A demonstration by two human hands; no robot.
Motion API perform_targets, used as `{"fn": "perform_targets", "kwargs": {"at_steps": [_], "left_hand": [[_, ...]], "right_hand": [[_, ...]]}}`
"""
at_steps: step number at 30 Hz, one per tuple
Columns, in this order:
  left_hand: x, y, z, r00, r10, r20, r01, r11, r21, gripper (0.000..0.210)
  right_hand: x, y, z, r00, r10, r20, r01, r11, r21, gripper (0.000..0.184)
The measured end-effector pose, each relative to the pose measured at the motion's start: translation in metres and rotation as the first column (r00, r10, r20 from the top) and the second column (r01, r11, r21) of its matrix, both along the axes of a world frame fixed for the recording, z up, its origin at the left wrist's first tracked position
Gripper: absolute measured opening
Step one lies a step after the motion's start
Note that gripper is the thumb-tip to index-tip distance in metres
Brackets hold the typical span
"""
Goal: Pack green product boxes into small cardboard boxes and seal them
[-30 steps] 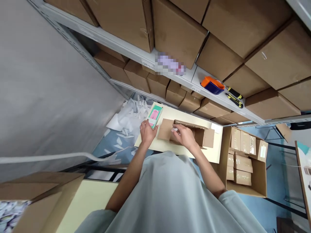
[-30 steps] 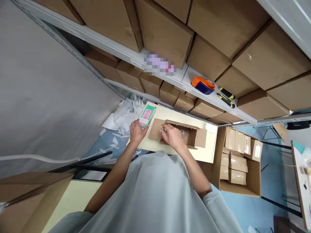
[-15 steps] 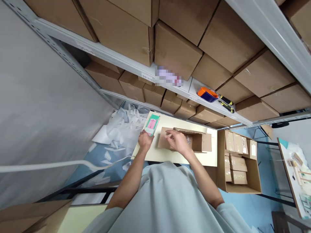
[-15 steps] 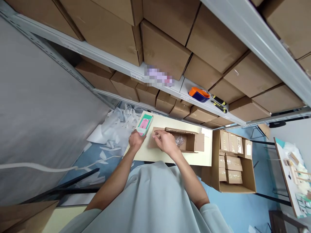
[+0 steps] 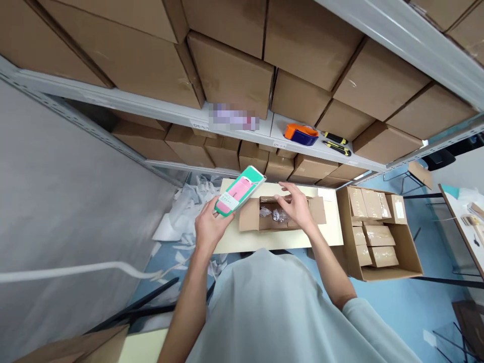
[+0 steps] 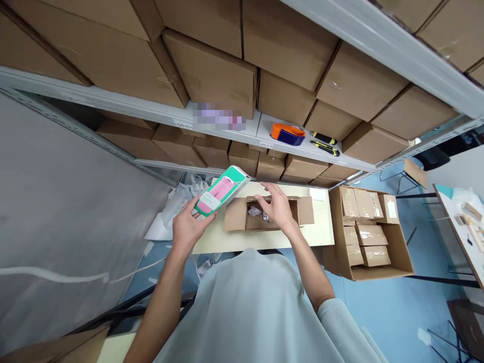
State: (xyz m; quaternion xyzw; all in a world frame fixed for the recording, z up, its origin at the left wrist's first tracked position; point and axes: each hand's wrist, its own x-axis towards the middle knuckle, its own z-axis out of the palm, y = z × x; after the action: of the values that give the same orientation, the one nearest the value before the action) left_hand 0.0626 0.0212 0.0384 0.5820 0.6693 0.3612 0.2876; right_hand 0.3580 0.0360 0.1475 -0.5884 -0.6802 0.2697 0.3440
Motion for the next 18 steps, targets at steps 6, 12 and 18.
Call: {"fn": "perform_targets", "kwargs": {"at_steps": [6, 12, 18], "left_hand": [[0.045, -0.017, 0.054, 0.959, -0.273, -0.077, 0.278, 0.958, 0.071, 0.06], [0.11, -0.023, 0.047, 0.879, -0.443, -0.178, 0.451, 0.893, 0.004, 0.061], [0.148, 0.002, 0.026, 0.779, -0.592, -0.208, 0.544, 0.802, -0.245, 0.07]], "right_hand": [[0.044, -0.011, 0.01, 0.995, -0.052, -0.09, 0.053, 0.999, 0.001, 0.034], [0.101, -0.051, -0.034, 0.957, -0.289, -0.03, 0.285, 0.953, -0.108, 0.033], [0.13, -0.073, -0.093, 0.936, -0.35, -0.042, 0.318, 0.89, -0.327, 0.049]]}}
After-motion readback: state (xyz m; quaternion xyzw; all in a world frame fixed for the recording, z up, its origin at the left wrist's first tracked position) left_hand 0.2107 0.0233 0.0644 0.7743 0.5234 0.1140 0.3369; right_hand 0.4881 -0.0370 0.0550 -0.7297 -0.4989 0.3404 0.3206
